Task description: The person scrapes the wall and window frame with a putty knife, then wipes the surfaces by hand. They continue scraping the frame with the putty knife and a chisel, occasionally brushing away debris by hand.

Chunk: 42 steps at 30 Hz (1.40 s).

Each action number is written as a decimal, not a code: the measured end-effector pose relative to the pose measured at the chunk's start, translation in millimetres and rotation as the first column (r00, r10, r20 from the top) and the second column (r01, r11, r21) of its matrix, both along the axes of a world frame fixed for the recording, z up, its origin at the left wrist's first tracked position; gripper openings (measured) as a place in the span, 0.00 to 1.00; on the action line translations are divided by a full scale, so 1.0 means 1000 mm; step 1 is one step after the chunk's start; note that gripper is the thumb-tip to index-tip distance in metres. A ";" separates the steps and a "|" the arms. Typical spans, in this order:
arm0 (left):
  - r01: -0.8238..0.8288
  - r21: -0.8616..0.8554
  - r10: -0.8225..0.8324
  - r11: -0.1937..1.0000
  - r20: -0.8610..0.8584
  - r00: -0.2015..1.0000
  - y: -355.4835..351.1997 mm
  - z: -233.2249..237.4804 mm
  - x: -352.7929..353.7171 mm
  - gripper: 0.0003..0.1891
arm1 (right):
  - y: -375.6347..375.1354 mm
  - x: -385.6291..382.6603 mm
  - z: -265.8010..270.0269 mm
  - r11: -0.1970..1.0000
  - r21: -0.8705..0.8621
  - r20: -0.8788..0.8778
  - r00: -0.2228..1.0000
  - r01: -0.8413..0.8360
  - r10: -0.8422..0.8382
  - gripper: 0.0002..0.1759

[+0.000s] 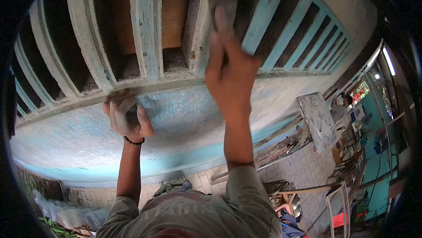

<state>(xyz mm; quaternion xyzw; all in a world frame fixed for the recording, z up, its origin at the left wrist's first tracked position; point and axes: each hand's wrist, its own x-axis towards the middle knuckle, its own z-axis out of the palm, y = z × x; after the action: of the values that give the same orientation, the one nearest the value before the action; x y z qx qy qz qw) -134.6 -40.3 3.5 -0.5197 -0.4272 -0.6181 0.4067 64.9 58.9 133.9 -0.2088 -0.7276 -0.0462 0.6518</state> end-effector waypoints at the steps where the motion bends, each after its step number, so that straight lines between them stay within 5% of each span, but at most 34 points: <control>1: 0.010 -0.008 -0.010 1.000 0.005 1.000 0.000 0.000 0.000 0.10 | 0.010 -0.003 0.020 0.997 0.075 -0.016 1.000 0.006 -0.005 0.23; 4: 0.026 -0.014 -0.026 1.000 0.014 1.000 -0.003 0.000 0.001 0.10 | 0.017 -0.007 0.050 0.986 0.160 -0.025 0.999 0.036 -0.033 0.23; 6: 0.028 -0.020 -0.028 0.999 0.008 1.000 -0.005 0.001 0.000 0.10 | 0.003 -0.010 0.048 0.996 0.056 -0.014 0.997 0.071 -0.070 0.23; 13: 0.049 -0.042 -0.049 0.998 -0.011 0.999 -0.004 -0.001 -0.002 0.11 | -0.040 -0.018 -0.031 0.962 -0.172 -0.004 0.977 0.210 -0.214 0.21; 18: 0.057 -0.056 -0.057 0.997 -0.005 0.998 -0.009 0.001 -0.001 0.11 | -0.029 -0.027 0.012 0.948 0.088 -0.034 0.952 0.307 -0.305 0.22; 25: 0.112 -0.062 -0.112 0.992 0.009 0.994 -0.012 0.009 -0.004 0.09 | -0.034 -0.031 -0.003 0.926 0.108 -0.035 0.932 0.362 -0.360 0.24; 28: 0.114 -0.041 -0.116 0.993 -0.026 0.993 -0.010 0.008 -0.008 0.09 | -0.043 -0.036 0.012 0.952 -0.044 -0.018 0.953 0.303 -0.304 0.25; 31: 0.119 -0.031 -0.120 0.992 -0.029 0.992 -0.009 0.006 -0.007 0.09 | -0.031 -0.041 0.021 0.916 0.184 -0.007 0.932 0.356 -0.361 0.26; 34: 0.094 -0.006 -0.094 0.996 -0.042 0.995 -0.003 0.005 -0.008 0.09 | -0.042 -0.046 0.006 0.889 0.132 0.032 0.895 0.438 -0.445 0.25; 42: 0.082 0.017 -0.081 0.997 -0.044 0.996 0.000 0.000 -0.007 0.09 | -0.025 -0.033 0.015 0.967 0.032 -0.006 0.968 0.251 -0.251 0.22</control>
<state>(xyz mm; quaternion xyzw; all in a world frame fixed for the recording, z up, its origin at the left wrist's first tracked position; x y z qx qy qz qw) -141.4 -40.0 3.9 -0.5463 -0.3909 -0.6265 0.3952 31.6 34.1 149.3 -0.2885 -0.6938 -0.1400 0.6449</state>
